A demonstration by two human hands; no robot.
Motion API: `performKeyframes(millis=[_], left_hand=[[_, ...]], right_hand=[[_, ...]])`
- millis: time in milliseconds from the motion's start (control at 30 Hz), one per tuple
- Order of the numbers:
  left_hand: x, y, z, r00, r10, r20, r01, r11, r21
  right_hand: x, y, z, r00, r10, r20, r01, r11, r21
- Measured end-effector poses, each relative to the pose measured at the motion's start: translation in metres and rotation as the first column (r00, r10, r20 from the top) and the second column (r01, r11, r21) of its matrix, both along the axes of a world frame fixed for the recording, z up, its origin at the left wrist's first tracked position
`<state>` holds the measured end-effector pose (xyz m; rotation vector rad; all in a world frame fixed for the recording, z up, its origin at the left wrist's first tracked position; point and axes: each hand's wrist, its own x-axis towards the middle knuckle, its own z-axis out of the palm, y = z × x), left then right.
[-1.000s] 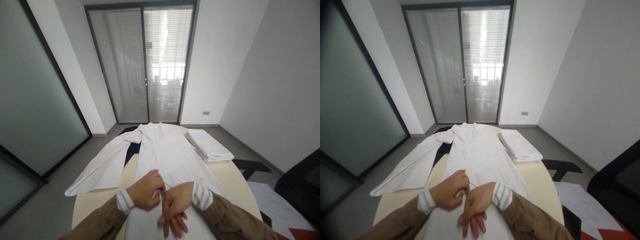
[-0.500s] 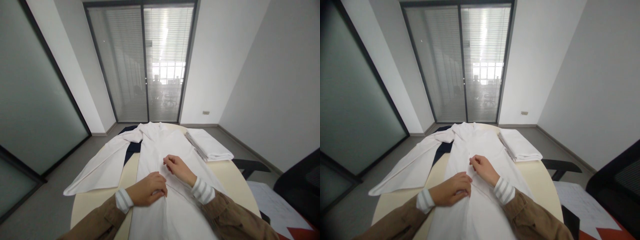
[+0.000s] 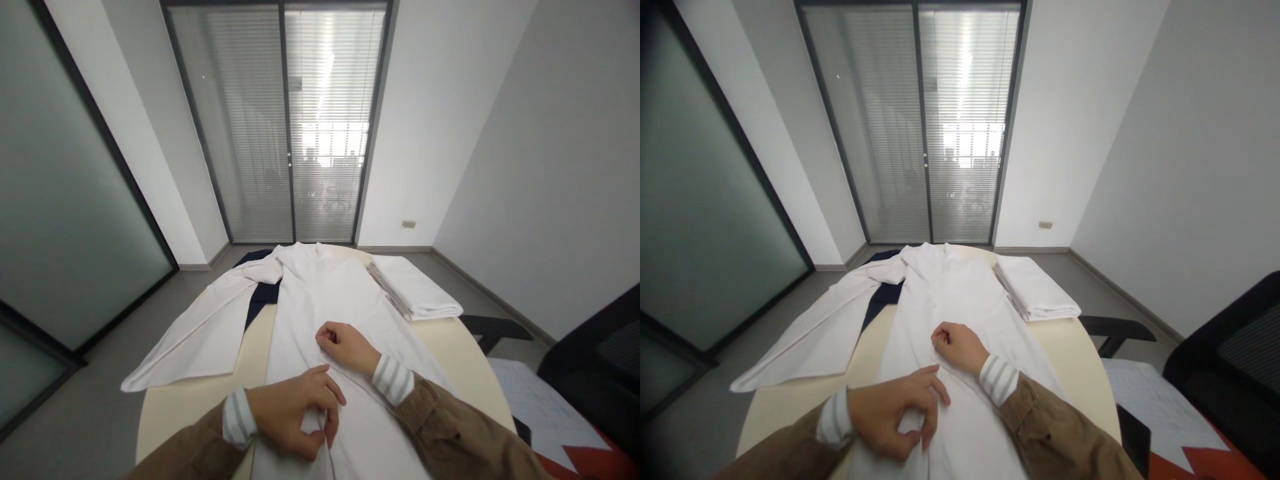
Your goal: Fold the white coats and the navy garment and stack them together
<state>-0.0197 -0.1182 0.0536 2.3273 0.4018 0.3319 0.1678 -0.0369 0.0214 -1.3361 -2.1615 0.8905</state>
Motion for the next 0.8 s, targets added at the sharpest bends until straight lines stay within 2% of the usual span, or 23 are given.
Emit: performKeyframes(millis=[133, 333, 500, 667, 800], left_hand=[[0.001, 0.0, -0.002, 0.995, 0.063, 0.083, -0.059, 0.997, -0.055], [0.011, -0.005, -0.013, 0.999, 0.011, -0.052, -0.009, 1.0, 0.028], [0.012, -0.004, -0.015, 0.999, -0.01, -0.05, 0.012, 0.999, 0.032], [0.013, -0.008, -0.017, 0.999, -0.026, -0.038, 0.026, 1.0, -0.004], [0.018, -0.012, -0.018, 0.999, -0.038, -0.032, 0.038, 0.999, 0.016]], right_hand=[[0.0, -0.001, 0.0, 1.0, -0.004, 0.011, 0.004, 1.0, 0.002], [0.0, -0.001, 0.001, 1.0, -0.007, 0.002, 0.007, 1.0, 0.005], [-0.001, -0.001, 0.0, 0.999, -0.048, -0.016, 0.048, 0.999, -0.016], [-0.008, 0.004, 0.005, 0.99, -0.073, 0.124, 0.075, 0.997, -0.014], [-0.015, 0.012, 0.014, 0.959, -0.081, 0.27, 0.089, 0.996, -0.021]])
